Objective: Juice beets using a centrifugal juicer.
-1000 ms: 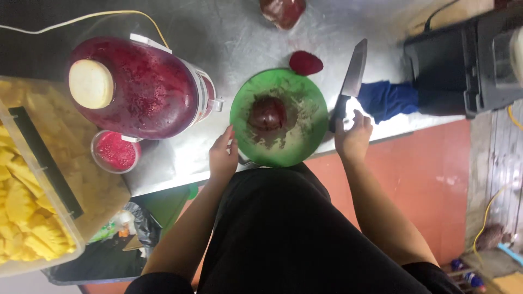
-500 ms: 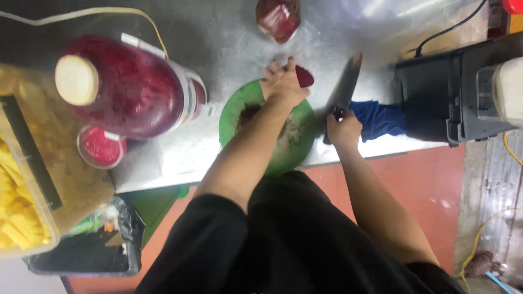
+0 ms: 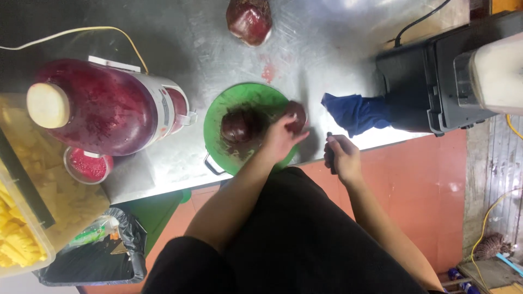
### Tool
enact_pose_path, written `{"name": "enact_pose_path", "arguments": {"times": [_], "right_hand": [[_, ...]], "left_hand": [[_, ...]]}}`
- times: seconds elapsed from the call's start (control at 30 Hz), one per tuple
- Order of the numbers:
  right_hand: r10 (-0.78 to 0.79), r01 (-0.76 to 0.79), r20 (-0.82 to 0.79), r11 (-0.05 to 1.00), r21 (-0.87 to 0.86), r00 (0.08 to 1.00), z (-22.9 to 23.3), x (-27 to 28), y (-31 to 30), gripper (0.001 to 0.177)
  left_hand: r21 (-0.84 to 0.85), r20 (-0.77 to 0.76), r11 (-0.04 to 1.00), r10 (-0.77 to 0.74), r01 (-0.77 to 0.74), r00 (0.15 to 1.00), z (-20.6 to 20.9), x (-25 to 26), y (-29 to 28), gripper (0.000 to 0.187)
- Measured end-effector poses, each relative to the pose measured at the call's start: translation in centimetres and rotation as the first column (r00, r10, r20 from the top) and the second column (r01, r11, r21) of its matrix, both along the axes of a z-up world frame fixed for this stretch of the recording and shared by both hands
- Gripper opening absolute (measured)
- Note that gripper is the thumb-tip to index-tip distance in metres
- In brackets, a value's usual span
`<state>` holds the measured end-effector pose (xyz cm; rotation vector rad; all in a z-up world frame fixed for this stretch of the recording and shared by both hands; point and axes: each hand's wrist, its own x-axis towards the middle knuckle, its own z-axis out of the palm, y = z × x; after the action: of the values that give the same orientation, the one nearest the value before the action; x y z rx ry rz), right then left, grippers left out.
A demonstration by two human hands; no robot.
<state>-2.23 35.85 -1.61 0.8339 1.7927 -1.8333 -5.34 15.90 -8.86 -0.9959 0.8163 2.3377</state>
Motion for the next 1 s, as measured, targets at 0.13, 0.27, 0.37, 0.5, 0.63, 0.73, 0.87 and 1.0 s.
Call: {"name": "enact_pose_path", "arguments": {"times": [0.13, 0.27, 0.37, 0.5, 0.63, 0.73, 0.87, 1.0], "right_hand": [[0.081, -0.080, 0.084, 0.997, -0.013, 0.993, 1.1, 1.1, -1.9, 0.021], [0.211, -0.209, 0.128, 0.977, -0.030, 0.969, 0.6, 1.8, -3.7, 0.024], [0.265, -0.261, 0.098, 0.964, -0.054, 0.959, 0.8, 3.7, -4.0, 0.026], [0.452, -0.450, 0.006, 0.885, 0.122, 0.892, -0.7, 4.3, -2.7, 0.036], [0.608, -0.577, -0.056, 0.776, 0.255, 0.792, 0.5, 2.3, -1.2, 0.037], [0.802, -0.738, 0.010, 0.544, 0.399, 0.597, 0.0, 0.3, -0.8, 0.037], [0.829, -0.743, 0.002, 0.500, 0.445, 0.559, -2.4, -0.2, -0.9, 0.033], [0.813, -0.680, -0.081, 0.533, 0.503, 0.577, -0.8, 0.6, -1.7, 0.031]], "left_hand": [[0.036, 0.192, 0.979, 0.190, -0.201, 0.963, -6.2, 9.9, -2.5, 0.030], [-0.940, 0.203, 0.073, -0.664, 0.332, 0.719, 1.2, 13.1, -6.1, 0.044], [-0.983, 0.098, 0.046, -0.677, 0.175, 0.729, 4.7, 12.1, -6.0, 0.057], [-0.946, 0.284, -0.325, -0.841, -0.010, 0.461, 4.4, 10.0, -4.7, 0.059], [-0.963, 0.257, -0.267, -0.850, 0.042, 0.459, 3.8, 10.7, -4.9, 0.055], [-0.951, 0.308, -0.275, -0.867, 0.139, 0.392, 3.5, 10.8, -5.0, 0.060], [-0.958, 0.228, -0.281, -0.867, -0.057, 0.443, 1.8, 11.8, -4.4, 0.062], [-0.969, 0.214, -0.248, -0.850, -0.008, 0.482, 2.4, 11.9, -4.2, 0.064]]}}
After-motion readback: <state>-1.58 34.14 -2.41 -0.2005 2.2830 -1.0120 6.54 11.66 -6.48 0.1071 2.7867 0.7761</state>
